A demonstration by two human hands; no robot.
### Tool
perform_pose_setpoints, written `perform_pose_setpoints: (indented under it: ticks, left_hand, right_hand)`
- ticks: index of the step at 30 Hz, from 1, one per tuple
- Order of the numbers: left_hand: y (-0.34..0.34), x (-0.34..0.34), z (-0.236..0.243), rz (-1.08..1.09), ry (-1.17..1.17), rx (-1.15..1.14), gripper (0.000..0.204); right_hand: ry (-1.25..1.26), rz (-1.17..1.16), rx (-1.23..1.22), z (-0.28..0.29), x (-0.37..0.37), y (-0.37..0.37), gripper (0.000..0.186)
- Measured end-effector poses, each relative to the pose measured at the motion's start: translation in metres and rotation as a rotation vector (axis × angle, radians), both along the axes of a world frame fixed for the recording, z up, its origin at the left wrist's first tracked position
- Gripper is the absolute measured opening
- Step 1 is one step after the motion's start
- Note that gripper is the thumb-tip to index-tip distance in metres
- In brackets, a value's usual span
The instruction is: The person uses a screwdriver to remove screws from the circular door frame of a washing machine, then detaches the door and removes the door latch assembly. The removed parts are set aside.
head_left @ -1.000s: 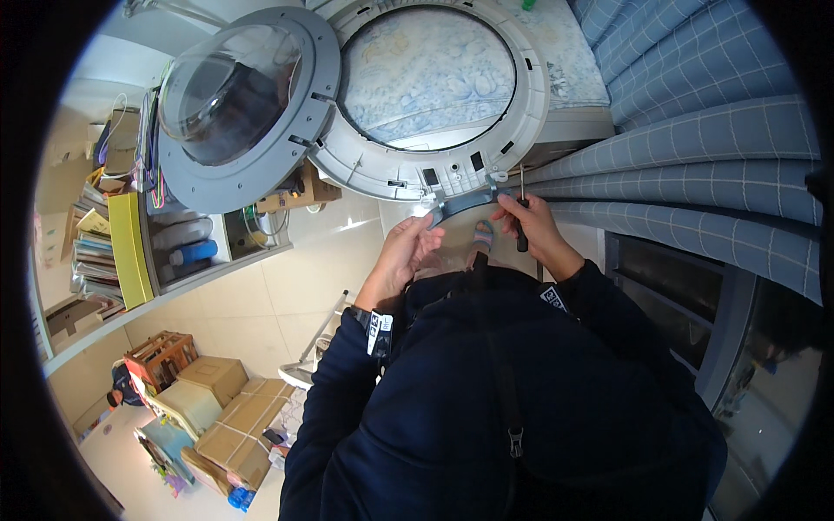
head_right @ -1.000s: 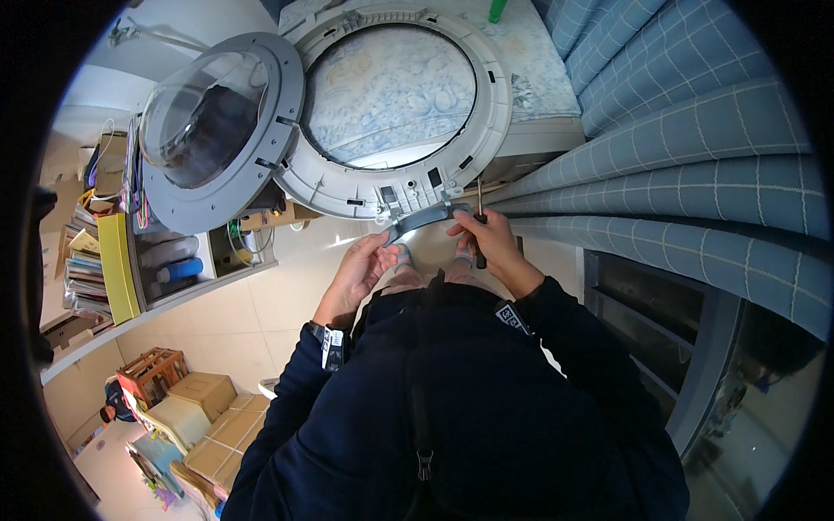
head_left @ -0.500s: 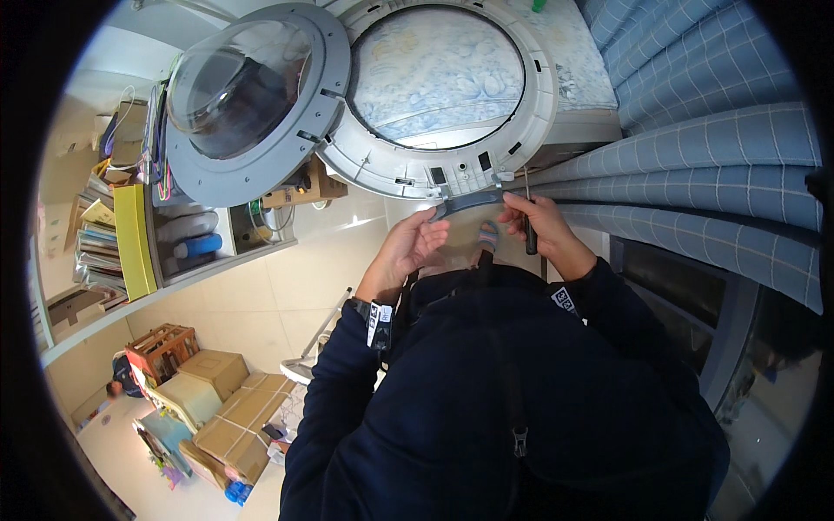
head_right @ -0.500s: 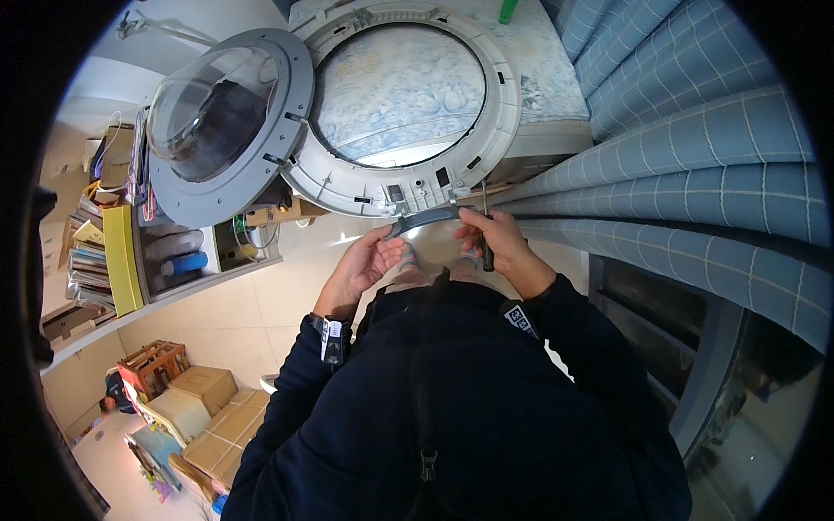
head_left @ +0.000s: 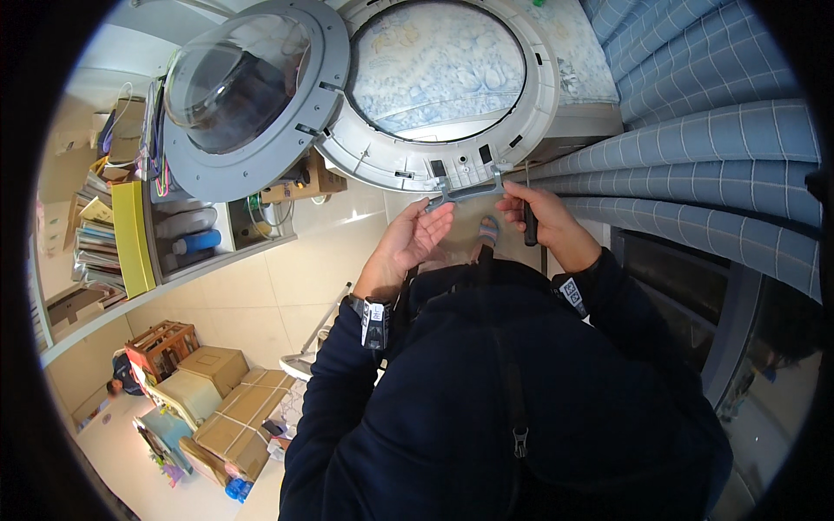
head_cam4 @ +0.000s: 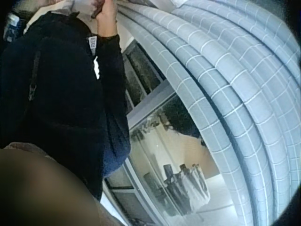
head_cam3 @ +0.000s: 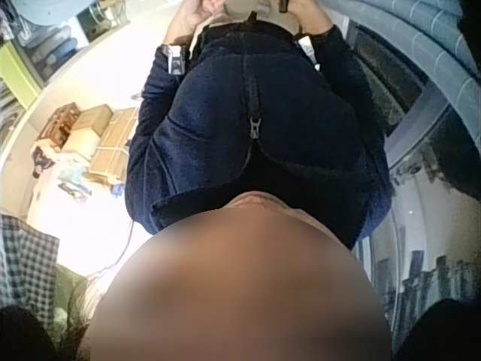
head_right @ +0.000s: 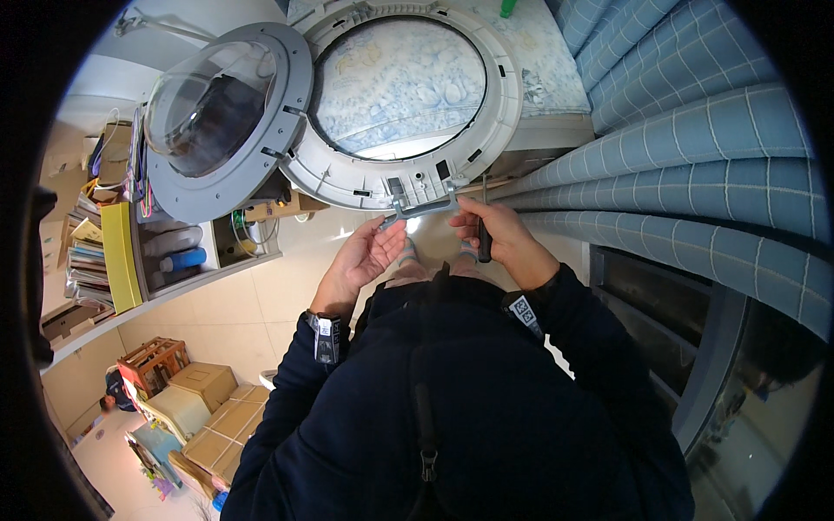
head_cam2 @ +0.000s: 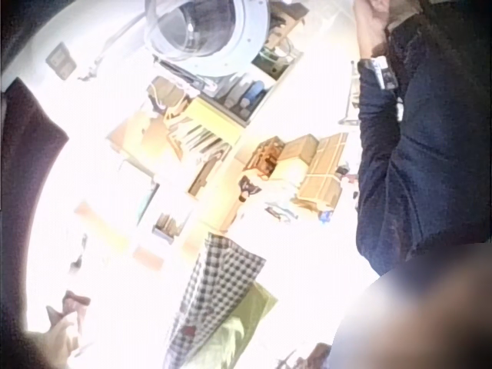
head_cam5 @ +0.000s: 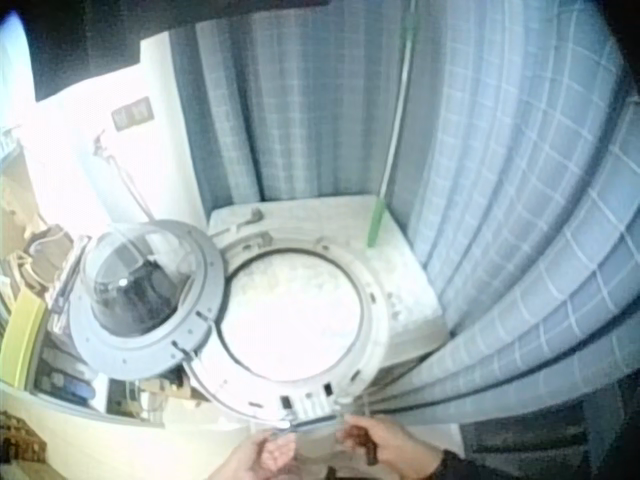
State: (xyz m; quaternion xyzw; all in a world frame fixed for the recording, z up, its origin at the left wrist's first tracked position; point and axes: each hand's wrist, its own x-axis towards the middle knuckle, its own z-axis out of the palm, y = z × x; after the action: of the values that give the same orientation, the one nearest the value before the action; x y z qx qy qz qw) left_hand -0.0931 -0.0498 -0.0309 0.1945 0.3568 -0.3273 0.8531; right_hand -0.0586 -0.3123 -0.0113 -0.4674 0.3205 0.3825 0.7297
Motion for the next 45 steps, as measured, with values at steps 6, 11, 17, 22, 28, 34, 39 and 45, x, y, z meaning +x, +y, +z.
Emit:
perform_pose_setpoints:
  ticks: [6,11,17,22,28,34,39,45]
  left_hand:
    - [-0.001,-0.008,0.000,-0.092,-0.178,0.161,0.023]
    - [-0.005,-0.015,-0.006,-0.133,-0.236,0.237,0.018]
    - [-0.006,-0.018,-0.013,-0.151,-0.240,0.291,0.015]
    - [-0.007,-0.016,-0.017,-0.169,-0.266,0.316,0.016]
    - [-0.009,-0.017,-0.013,-0.193,-0.262,0.324,0.016]
    - [-0.011,-0.019,-0.004,-0.190,-0.254,0.295,0.015]
    - [-0.010,-0.017,-0.006,-0.162,-0.310,0.320,0.015]
    - [-0.012,-0.015,-0.014,-0.152,-0.290,0.357,0.016]
  right_hand:
    - [-0.138,0.082,-0.092,-0.007,-0.008,-0.003,0.023]
    - [-0.195,0.101,-0.164,-0.019,-0.012,-0.004,0.022]
    - [-0.225,0.109,-0.169,-0.029,-0.016,-0.004,0.021]
    - [-0.206,0.070,-0.148,-0.031,-0.015,-0.002,0.021]
    - [-0.271,0.128,-0.250,-0.025,-0.015,-0.005,0.025]
    - [-0.289,0.127,-0.230,-0.018,-0.011,-0.007,0.029]
    - [-0.278,0.125,-0.226,-0.021,-0.011,-0.008,0.029]
    - [-0.256,0.144,-0.233,-0.024,-0.012,-0.007,0.027]
